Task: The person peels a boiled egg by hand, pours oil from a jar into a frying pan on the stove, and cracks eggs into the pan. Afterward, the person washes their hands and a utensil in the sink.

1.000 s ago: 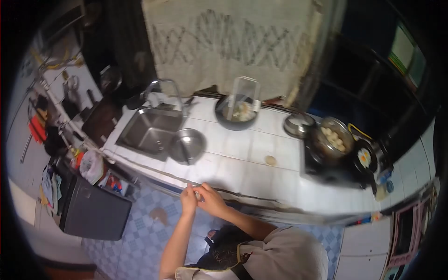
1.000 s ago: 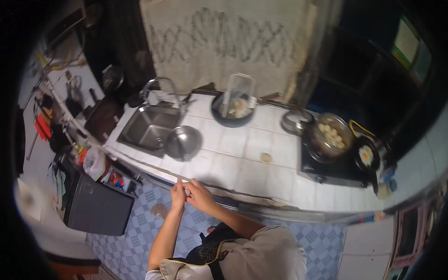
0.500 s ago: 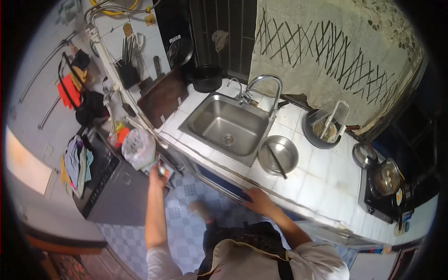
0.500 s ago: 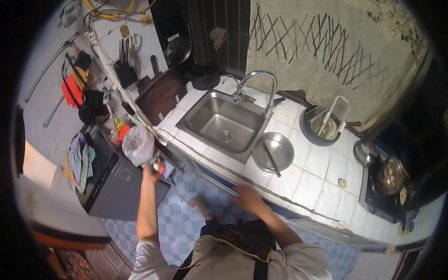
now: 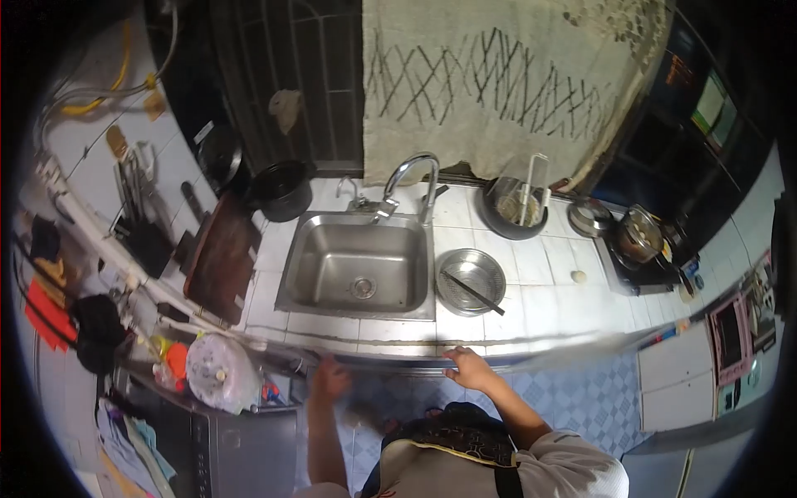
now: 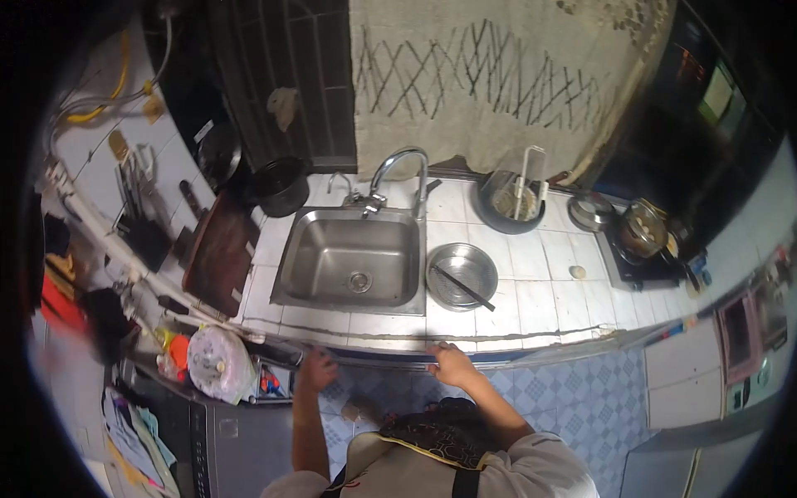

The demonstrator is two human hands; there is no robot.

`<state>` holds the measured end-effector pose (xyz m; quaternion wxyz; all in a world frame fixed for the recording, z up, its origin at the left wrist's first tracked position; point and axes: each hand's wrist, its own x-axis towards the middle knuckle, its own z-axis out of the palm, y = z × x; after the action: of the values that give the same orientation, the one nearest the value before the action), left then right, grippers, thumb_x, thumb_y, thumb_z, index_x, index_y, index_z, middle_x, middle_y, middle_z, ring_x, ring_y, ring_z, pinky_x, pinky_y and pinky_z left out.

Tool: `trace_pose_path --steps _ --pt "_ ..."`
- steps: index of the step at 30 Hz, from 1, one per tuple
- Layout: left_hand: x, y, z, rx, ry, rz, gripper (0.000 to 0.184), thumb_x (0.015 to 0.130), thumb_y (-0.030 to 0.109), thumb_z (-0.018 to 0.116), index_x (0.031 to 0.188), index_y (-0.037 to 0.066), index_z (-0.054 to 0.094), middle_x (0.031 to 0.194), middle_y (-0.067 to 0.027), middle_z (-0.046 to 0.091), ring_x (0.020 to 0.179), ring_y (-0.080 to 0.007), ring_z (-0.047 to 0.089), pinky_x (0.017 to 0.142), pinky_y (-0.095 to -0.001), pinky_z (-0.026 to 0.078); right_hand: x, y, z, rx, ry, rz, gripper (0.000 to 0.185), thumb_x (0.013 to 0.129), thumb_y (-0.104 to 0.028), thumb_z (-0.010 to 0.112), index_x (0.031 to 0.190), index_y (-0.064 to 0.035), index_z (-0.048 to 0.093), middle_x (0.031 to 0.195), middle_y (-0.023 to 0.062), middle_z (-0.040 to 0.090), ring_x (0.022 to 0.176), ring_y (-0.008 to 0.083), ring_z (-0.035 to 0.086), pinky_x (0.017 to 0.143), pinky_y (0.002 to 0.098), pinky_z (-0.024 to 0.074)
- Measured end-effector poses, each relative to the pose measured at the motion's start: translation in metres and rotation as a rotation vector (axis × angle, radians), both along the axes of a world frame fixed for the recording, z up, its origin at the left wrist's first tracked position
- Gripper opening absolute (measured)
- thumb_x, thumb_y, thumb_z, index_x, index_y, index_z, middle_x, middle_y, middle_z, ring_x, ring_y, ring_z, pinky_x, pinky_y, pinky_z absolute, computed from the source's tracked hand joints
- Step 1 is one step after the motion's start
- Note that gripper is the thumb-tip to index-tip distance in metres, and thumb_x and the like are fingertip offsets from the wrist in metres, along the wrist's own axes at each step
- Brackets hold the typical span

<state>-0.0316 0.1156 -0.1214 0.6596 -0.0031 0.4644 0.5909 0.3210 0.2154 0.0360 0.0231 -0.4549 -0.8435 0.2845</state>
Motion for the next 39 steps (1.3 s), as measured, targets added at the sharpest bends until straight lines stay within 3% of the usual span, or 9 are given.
trace_pose_path --steps 5,13,21,23,30,32,35,38,39 --pt "0.051 0.055 0.095 0.149 -0.043 -0.176 0.062 0.088 0.026 0.047 0.138 0.012 0.014 0.139 -0.0189 0.024 0.122 -0.0428 0.030 0.091 -0.0585 0.032 -0.012 0.045 -0.001 0.117 0.352 -0.180 0.030 0.079 -0.022 0.060 0.101 -0.0008 0.058 0.098 0.0184 0.058 0.095 0.0326 0.055 0.083 0.0373 0.0426" --pt "0.014 0.183 0.109 0.176 -0.101 -0.048 0.061 0.086 0.038 0.047 0.137 0.017 0.020 0.137 -0.0174 0.024 0.127 -0.0411 0.023 0.094 -0.0612 0.028 -0.043 0.265 -0.036 -0.012 0.948 -0.638 0.021 0.086 -0.019 0.054 0.092 0.0004 0.059 0.076 0.0045 0.061 0.072 0.0117 0.055 0.065 0.0253 0.0438" --pt "-0.020 0.285 0.053 0.017 -0.098 -0.017 0.052 0.089 0.038 0.036 0.136 0.017 0.025 0.143 -0.0115 0.017 0.125 -0.0380 0.025 0.096 -0.0603 0.023 -0.100 0.502 -0.127 -0.053 0.921 -0.648 0.019 0.085 -0.022 0.053 0.091 -0.0042 0.058 0.079 0.0020 0.057 0.066 0.0116 0.053 0.056 0.0265 0.0460" --pt "-0.047 0.311 -0.022 0.317 0.516 -0.522 0.051 0.090 0.037 0.034 0.136 0.016 0.024 0.142 -0.0118 0.019 0.125 -0.0373 0.025 0.096 -0.0599 0.023 -0.099 0.536 -0.136 -0.039 0.863 -0.618 0.020 0.085 -0.023 0.052 0.091 -0.0038 0.058 0.080 0.0024 0.057 0.066 0.0120 0.053 0.057 0.0272 0.0461" --pt "-0.056 0.388 -0.138 0.582 0.701 -0.678 0.038 0.087 0.036 0.039 0.119 0.015 0.041 0.124 -0.0083 0.040 0.113 -0.0328 0.039 0.093 -0.0496 0.031 -0.095 0.537 -0.128 -0.242 0.944 -0.634 0.022 0.085 -0.018 0.052 0.094 0.0007 0.058 0.088 0.0122 0.061 0.082 0.0213 0.056 0.076 0.0301 0.0432" --pt "-0.044 0.402 -0.147 0.773 0.658 -0.515 0.030 0.082 0.037 0.048 0.102 0.017 0.059 0.107 -0.0050 0.057 0.100 -0.0284 0.051 0.088 -0.0412 0.039 -0.098 0.520 -0.130 0.175 0.931 -0.792 0.019 0.085 -0.016 0.051 0.091 0.0021 0.056 0.083 0.0121 0.060 0.078 0.0231 0.055 0.075 0.0313 0.0433" --pt "-0.029 0.430 -0.161 0.219 0.164 -0.286 0.036 0.083 0.039 0.050 0.108 0.013 0.054 0.110 -0.0096 0.054 0.099 -0.0263 0.052 0.083 -0.0427 0.042 -0.137 0.437 -0.117 0.145 0.886 -1.196 0.018 0.082 -0.010 0.047 0.091 0.0038 0.055 0.081 0.0149 0.058 0.076 0.0257 0.055 0.074 0.0346 0.0433" --pt "-0.002 0.436 -0.161 0.223 0.130 -0.012 0.038 0.084 0.040 0.050 0.109 0.011 0.053 0.110 -0.0081 0.054 0.098 -0.0243 0.052 0.083 -0.0414 0.042 -0.223 0.346 -0.172 -0.178 1.230 -0.641 0.031 0.076 -0.001 0.056 0.106 0.0005 0.053 0.108 0.0154 0.054 0.106 0.0301 0.049 0.091 0.0393 0.0377" --pt "0.007 0.438 -0.158 0.282 0.165 0.094 0.038 0.085 0.040 0.049 0.109 0.011 0.053 0.109 -0.0069 0.055 0.098 -0.0236 0.052 0.084 -0.0406 0.042 -0.247 0.324 -0.150 -0.348 0.832 -0.609 0.043 0.078 -0.009 0.057 0.118 0.0002 0.046 0.114 0.0166 0.051 0.115 0.0305 0.043 0.099 0.0403 0.0299"
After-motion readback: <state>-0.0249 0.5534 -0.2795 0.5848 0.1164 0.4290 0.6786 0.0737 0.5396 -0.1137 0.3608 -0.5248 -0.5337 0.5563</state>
